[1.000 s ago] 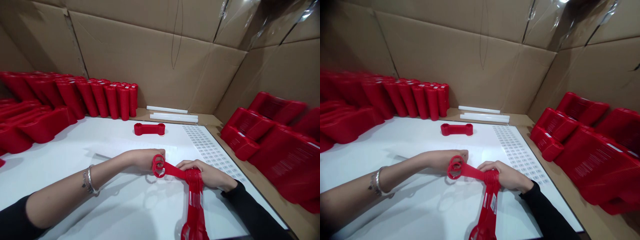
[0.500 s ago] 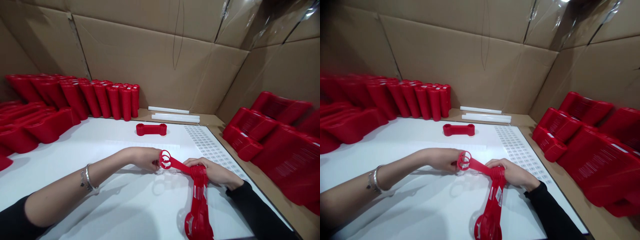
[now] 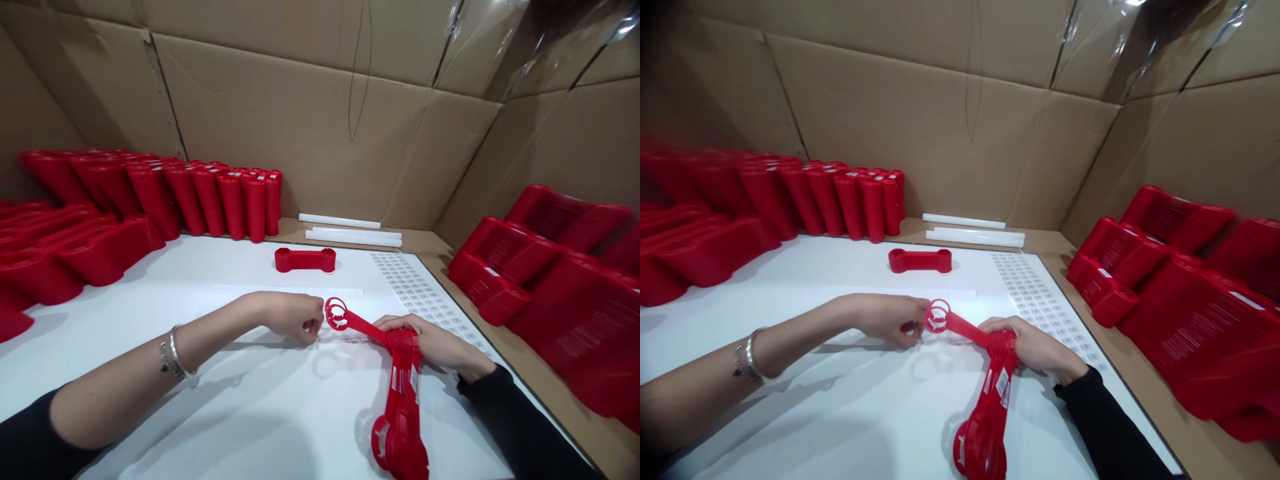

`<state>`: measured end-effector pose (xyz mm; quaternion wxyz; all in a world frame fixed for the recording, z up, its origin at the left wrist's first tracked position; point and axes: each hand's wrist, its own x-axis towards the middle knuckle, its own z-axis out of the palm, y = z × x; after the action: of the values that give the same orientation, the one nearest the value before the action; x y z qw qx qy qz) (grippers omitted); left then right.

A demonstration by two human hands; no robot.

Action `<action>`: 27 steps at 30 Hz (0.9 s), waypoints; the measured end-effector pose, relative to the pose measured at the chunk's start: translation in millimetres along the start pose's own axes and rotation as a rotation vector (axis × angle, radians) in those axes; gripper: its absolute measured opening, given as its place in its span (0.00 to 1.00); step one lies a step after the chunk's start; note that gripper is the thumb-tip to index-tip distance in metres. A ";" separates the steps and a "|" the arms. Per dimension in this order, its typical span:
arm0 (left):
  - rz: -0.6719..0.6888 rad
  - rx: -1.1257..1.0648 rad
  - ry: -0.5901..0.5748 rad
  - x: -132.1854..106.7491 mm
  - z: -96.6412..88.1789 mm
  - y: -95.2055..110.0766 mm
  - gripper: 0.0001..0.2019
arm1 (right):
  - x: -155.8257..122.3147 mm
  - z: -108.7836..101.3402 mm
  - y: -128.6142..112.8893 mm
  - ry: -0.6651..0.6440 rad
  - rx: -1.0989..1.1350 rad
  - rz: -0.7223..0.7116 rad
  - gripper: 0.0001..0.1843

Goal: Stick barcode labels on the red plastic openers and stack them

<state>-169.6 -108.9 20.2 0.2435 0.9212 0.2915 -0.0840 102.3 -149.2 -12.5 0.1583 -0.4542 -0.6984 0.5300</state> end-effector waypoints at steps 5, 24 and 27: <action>-0.023 0.000 -0.044 -1.9 -2.3 1.8 0.05 | -2.9 -8.7 2.0 0.000 -0.019 0.008 0.19; -0.092 0.040 -0.059 -14.4 -3.9 -8.1 0.04 | -7.5 -15.2 0.8 0.040 -0.067 0.025 0.18; -0.073 0.026 -0.051 -12.4 -4.5 -11.9 0.05 | -6.9 -15.6 1.2 0.045 -0.066 0.011 0.17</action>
<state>-186.6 -104.4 23.0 0.2356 0.9106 0.3177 -0.1201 117.5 -145.4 -5.7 0.1563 -0.4749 -0.7092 0.4971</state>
